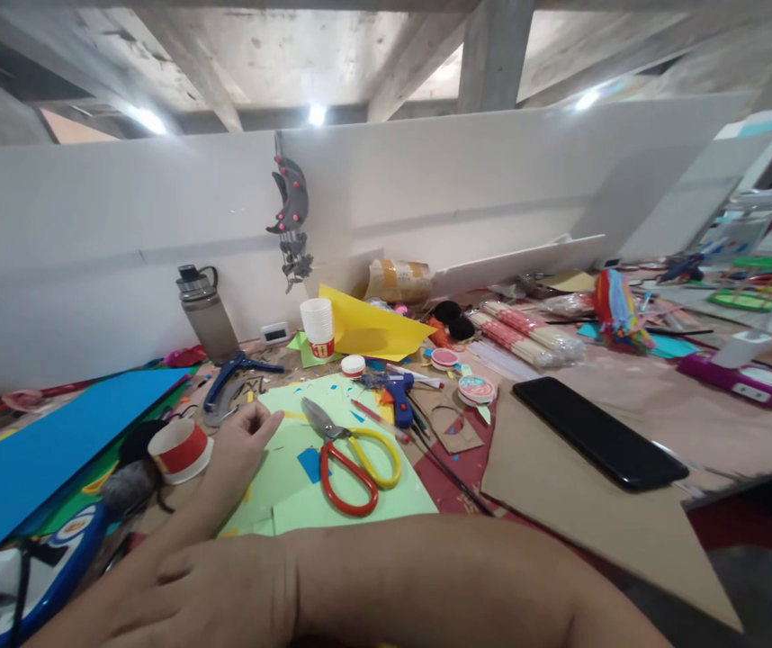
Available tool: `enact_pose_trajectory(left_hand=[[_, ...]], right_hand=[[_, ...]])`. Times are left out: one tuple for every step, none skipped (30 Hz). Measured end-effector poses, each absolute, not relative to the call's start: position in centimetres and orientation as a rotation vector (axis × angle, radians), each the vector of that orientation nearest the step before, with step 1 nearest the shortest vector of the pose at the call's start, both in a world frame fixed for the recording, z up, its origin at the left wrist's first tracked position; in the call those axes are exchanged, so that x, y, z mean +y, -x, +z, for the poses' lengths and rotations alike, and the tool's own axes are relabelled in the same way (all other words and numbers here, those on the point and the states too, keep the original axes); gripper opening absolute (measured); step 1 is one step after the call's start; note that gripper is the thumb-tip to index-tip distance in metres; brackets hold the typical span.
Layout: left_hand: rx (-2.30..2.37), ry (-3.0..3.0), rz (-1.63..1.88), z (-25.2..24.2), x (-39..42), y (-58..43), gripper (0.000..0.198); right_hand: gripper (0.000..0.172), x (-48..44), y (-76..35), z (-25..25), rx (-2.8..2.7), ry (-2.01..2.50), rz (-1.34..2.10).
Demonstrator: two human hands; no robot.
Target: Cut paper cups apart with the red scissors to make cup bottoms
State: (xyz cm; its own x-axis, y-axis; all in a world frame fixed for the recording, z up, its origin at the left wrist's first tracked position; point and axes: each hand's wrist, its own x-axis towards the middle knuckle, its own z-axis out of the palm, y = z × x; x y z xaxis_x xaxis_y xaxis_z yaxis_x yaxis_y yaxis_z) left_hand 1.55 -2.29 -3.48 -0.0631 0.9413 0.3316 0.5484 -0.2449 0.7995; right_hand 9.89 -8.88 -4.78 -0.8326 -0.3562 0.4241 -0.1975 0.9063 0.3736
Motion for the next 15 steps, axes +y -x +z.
enact_pose_trajectory(left_hand=[[1.589, -1.8, 1.241, -3.4, -2.3, -1.6, 0.035], [1.588, -1.805, 1.242, -3.3, -2.3, -1.6, 0.035], [1.588, -1.81, 1.243, -3.3, -2.4, -1.6, 0.035], [1.588, -1.816, 1.247, -3.2, -2.4, -1.6, 0.035], [1.589, -1.821, 1.253, -3.2, -2.4, -1.5, 0.035], [1.589, -1.829, 1.26, -3.1, -2.4, -1.5, 0.035], [1.591, -1.838, 1.263, -3.1, -2.5, -1.5, 0.035], [1.594, -1.847, 1.265, -3.0, -2.5, -1.5, 0.035], [1.6, -1.856, 1.266, -3.0, -2.5, -1.5, 0.035], [1.607, -1.865, 1.268, -2.9, -2.5, -1.4, 0.035], [1.613, -1.873, 1.268, -2.9, -2.5, -1.4, 0.035], [1.619, -1.881, 1.27, -2.9, -2.5, -1.4, 0.035], [1.622, -1.887, 1.273, -2.9, -2.5, -1.4, 0.035], [1.622, -1.894, 1.274, -3.0, -2.5, -1.4, 0.035], [1.623, -1.9, 1.272, -3.1, -2.4, -1.3, 0.035]], right_hand=[[0.023, -9.0, -10.0, -4.7, -2.59, -0.401, -0.443], [0.023, -9.0, -10.0, -4.7, -2.601, -0.401, -0.449], [0.023, -9.0, -9.9, -4.6, -2.603, -0.398, -0.453], [0.023, -9.0, -9.9, -4.5, -2.601, -0.391, -0.455], [0.024, -8.9, -9.7, -4.5, -2.599, -0.38, -0.46], [0.024, -8.9, -9.6, -4.4, -2.596, -0.374, -0.467], [0.024, -8.8, -9.4, -4.4, -2.59, -0.375, -0.476], [0.024, -8.7, -9.2, -4.5, -2.583, -0.376, -0.485], [0.024, -8.7, -9.1, -4.5, -2.574, -0.381, -0.491], [0.026, -8.7, -9.0, -4.6, -2.563, -0.386, -0.493], [0.029, -8.7, -8.9, -4.7, -2.551, -0.385, -0.492], [0.031, -8.8, -9.0, -4.7, -2.541, -0.373, -0.491], [0.034, -8.9, -9.0, -4.7, -2.533, -0.355, -0.491], [0.035, -8.9, -9.1, -4.7, -2.532, -0.341, -0.494], [0.035, -8.9, -9.2, -4.7, -2.535, -0.337, -0.5]])
